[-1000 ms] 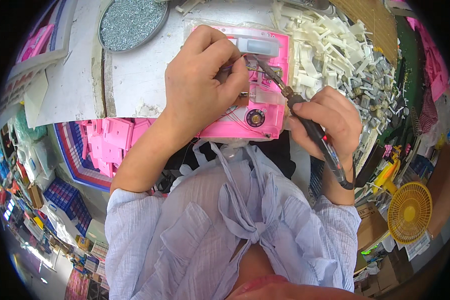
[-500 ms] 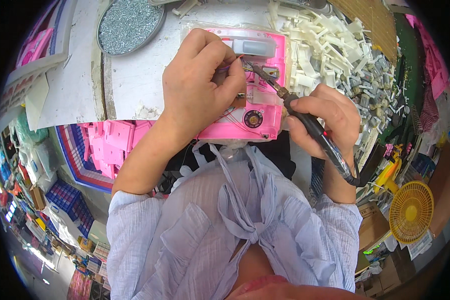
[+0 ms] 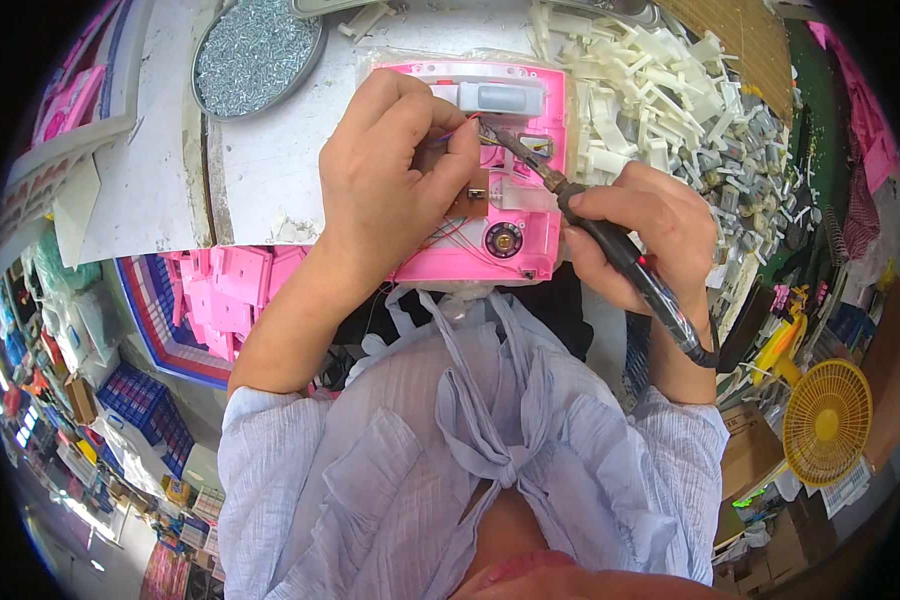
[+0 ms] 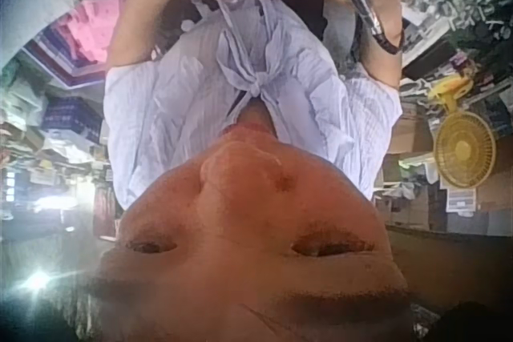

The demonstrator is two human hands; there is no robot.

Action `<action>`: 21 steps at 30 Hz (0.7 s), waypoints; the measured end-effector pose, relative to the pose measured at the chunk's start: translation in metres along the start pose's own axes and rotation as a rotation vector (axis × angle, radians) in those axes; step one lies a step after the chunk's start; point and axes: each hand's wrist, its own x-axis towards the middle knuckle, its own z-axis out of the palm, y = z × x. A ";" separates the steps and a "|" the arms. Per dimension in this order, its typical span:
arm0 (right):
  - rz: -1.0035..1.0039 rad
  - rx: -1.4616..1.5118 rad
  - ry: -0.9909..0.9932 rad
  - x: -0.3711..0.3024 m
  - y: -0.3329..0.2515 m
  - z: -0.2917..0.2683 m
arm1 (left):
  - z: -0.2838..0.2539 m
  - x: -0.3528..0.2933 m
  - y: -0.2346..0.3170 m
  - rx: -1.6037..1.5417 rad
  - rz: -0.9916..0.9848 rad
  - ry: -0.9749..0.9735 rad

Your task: Assembling and soldering components inside a pink toy electronic device.

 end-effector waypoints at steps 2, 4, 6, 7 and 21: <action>-0.003 -0.001 -0.008 0.002 0.001 0.002 | 0.001 -0.001 -0.001 -0.019 -0.013 0.010; -0.002 -0.004 -0.015 0.004 0.001 0.002 | 0.001 -0.002 0.000 -0.024 -0.025 0.006; 0.001 -0.011 -0.019 0.005 0.001 0.003 | 0.001 -0.001 0.000 -0.023 -0.027 0.004; -0.004 -0.013 -0.014 0.005 0.001 0.003 | 0.001 -0.001 -0.001 -0.018 -0.022 0.005; -0.021 -0.028 -0.015 0.005 0.004 0.003 | 0.002 -0.001 -0.001 0.000 -0.006 0.003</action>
